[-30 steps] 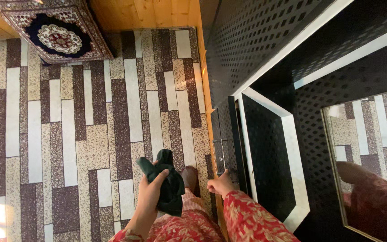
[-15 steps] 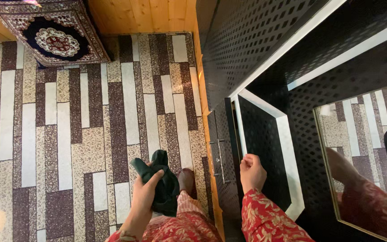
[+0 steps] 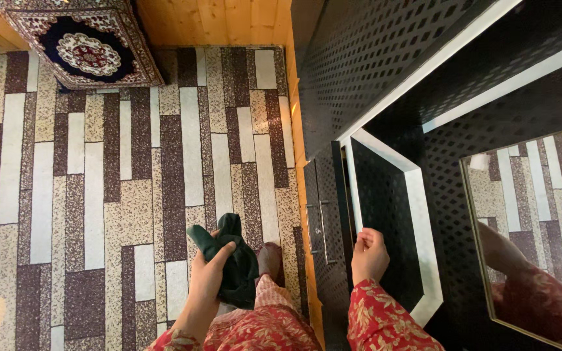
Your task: The person cleans a mirror and then a window by hand using a green cloth.
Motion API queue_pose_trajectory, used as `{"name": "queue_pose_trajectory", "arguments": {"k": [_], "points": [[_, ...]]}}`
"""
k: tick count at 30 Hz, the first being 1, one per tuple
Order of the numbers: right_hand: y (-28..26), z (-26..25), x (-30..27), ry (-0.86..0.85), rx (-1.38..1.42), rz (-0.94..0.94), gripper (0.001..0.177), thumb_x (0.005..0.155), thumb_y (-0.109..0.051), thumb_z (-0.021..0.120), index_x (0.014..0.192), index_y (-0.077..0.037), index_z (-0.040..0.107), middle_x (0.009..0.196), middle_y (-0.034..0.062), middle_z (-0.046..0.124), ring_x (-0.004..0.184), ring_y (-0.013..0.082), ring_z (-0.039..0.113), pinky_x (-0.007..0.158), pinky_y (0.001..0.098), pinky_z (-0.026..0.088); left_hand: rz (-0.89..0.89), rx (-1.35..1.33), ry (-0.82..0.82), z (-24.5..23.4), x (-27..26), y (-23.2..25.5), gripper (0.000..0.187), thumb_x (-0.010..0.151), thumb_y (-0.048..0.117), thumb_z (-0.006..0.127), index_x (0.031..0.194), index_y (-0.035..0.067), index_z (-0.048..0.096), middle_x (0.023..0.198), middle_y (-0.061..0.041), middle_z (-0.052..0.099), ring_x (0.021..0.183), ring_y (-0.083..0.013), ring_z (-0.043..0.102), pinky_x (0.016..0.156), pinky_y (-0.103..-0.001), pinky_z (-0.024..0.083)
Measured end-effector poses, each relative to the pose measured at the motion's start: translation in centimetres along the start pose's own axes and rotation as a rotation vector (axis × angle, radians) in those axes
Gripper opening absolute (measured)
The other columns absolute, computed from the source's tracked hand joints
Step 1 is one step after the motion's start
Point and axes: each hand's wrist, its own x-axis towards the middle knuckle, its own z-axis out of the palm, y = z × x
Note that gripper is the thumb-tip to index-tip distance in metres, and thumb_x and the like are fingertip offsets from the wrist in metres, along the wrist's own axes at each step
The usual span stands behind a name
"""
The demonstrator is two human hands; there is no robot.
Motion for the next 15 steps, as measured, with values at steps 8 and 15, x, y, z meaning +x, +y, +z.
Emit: {"name": "queue_pose_trajectory", "arguments": {"k": [8,15], "points": [[-1.2,0.2,-1.0,0.004,-0.001,-0.048,0.019,0.092,-0.004,0.070,0.111,-0.004,0.067,0.098,0.0084,0.075,0.084,0.0203,0.073,0.077,0.0327,0.059,0.031,-0.003,-0.013,0.3,0.1,0.0,0.054,0.085,0.010,0.073,0.136,0.000,0.060,0.107,-0.012,0.073,0.088,-0.0214,0.071,0.075,-0.035,0.058],[0.7,5.5,-3.6,-0.529,0.976,0.925,0.013,0.095,-0.004,0.061,0.108,-0.006,0.060,0.100,0.0104,0.067,0.088,0.0211,0.066,0.079,0.0331,0.058,-0.063,0.031,0.018,1.1,-0.5,0.7,0.053,0.086,0.012,0.071,0.137,0.002,0.059,0.109,-0.012,0.073,0.093,-0.0229,0.073,0.078,-0.036,0.059]]}}
